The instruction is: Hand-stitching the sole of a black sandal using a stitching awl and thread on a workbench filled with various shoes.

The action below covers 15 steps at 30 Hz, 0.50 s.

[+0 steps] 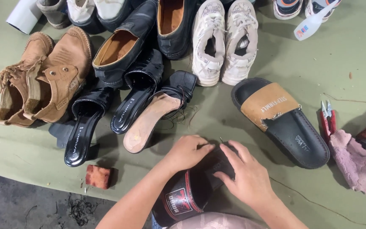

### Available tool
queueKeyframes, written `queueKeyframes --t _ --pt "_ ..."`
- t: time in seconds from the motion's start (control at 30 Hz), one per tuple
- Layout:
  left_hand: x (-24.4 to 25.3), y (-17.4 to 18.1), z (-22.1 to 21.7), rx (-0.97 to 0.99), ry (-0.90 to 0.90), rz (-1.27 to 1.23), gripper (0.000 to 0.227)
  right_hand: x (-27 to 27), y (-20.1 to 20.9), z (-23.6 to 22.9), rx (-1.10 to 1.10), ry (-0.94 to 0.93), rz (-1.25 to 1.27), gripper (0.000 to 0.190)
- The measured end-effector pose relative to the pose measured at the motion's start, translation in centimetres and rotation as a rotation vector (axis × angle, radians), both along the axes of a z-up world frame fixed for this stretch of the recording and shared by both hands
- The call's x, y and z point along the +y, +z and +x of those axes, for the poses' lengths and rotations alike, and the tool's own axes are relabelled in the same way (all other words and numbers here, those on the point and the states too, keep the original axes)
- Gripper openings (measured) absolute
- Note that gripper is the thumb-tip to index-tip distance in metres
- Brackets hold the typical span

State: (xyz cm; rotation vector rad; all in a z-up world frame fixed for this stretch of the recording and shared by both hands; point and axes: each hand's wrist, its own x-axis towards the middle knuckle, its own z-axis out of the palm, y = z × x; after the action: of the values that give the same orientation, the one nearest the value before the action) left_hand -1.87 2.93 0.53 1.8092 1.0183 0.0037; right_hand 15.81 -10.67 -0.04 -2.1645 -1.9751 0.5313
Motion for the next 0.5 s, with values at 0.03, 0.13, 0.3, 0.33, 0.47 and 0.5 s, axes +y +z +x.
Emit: queueKeyframes --t 0.03,0.13,0.3,0.33,0.47,0.5 --pt "0.1 -0.2 0.3 -0.029 0.051 -0.071 0.033 -0.1 -0.2 0.1 -0.006 0.007 0.022 0.077" --pt "0.3 -1.2 0.9 -0.106 0.163 -0.178 0.023 0.0 -0.4 0.2 0.001 0.009 0.031 0.076" --pt "0.0 -2.3 1.0 -0.184 0.258 -0.268 0.025 0.0 -0.7 0.4 0.015 0.014 0.074 0.074" --pt "-0.1 -2.8 1.1 -0.214 0.297 -0.246 0.023 0.0 -0.6 0.5 0.015 0.024 0.068 0.074" --pt "-0.2 -2.4 1.3 -0.32 0.38 -0.244 0.025 0.1 -1.0 0.5 -0.007 0.047 0.093 0.073" --pt "-0.1 -2.5 1.5 -0.318 0.379 -0.246 0.025 0.1 -1.0 0.5 -0.006 0.045 0.09 0.073"
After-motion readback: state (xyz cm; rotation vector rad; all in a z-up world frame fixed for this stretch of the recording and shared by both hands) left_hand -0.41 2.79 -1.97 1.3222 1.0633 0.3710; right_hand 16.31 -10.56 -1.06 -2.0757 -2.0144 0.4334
